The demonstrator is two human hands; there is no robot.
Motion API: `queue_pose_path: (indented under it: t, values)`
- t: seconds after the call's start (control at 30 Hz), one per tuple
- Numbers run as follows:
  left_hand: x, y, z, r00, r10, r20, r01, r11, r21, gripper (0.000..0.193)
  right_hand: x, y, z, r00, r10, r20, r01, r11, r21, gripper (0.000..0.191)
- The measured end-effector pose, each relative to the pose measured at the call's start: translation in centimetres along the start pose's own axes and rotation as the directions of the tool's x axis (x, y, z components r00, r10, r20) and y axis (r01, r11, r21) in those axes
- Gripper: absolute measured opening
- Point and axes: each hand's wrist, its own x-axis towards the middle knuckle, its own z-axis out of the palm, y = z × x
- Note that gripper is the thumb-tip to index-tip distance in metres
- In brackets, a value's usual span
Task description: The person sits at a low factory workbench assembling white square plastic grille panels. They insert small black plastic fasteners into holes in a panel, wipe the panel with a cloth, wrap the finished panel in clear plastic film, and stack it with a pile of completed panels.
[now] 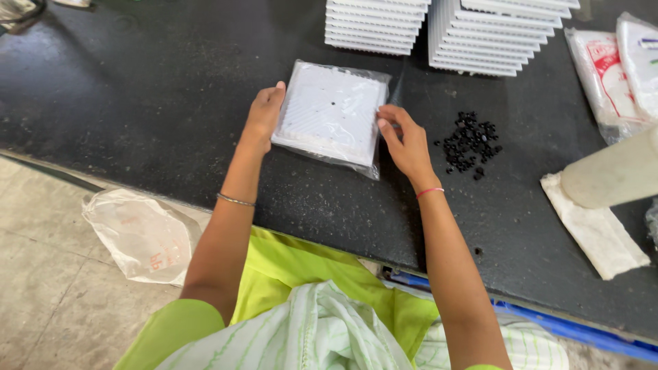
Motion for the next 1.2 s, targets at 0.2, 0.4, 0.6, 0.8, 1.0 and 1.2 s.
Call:
queue_pose_path:
  t: [0.2, 0.4, 0.6, 0.8, 1.0, 1.2]
  values:
    - [-2.4, 5.1, 1.2, 0.997, 0.022, 0.08, -0.008, 0.984, -0.177, 0.058, 0.3, 0.2, -0.8, 0.988, 0.154, -0.032, -0.153, 0.988, 0.016, 0.027]
    - [-4.1, 9.1, 5.4, 0.901, 0.369, 0.229, -0.304, 0.912, -0.274, 0.042, 0.5, 0.1, -1.4, 0.938, 0.329, -0.11, -0.347, 0.9, -0.265, 0.033]
    - [-5.9, 11.0, 9.7, 0.795, 0.565, 0.219, -0.583, 0.812, 0.022, 0.038, 0.7, -0.2, -2.6, 0.962, -0.082, -0.262, 0.029, 0.98, -0.197, 0.033]
    - [-7.5, 12.0, 12.5, 0.785, 0.576, 0.228, -0.566, 0.816, -0.116, 0.041, 1.0, -0.4, -2.4, 0.956, 0.061, -0.287, -0.038, 0.996, 0.085, 0.041]
    - [-9.6, 13.7, 14.7, 0.758, 0.602, 0.251, -0.614, 0.789, -0.041, 0.038, 0.9, 1.3, -3.2, 0.962, 0.139, -0.235, -0.061, 0.948, 0.311, 0.04]
    - [-11.5, 14.9, 13.6, 0.691, 0.673, 0.263, -0.721, 0.669, 0.181, 0.035, 1.1, 1.7, -2.0, 0.976, -0.003, -0.217, 0.062, 0.961, 0.268, 0.037]
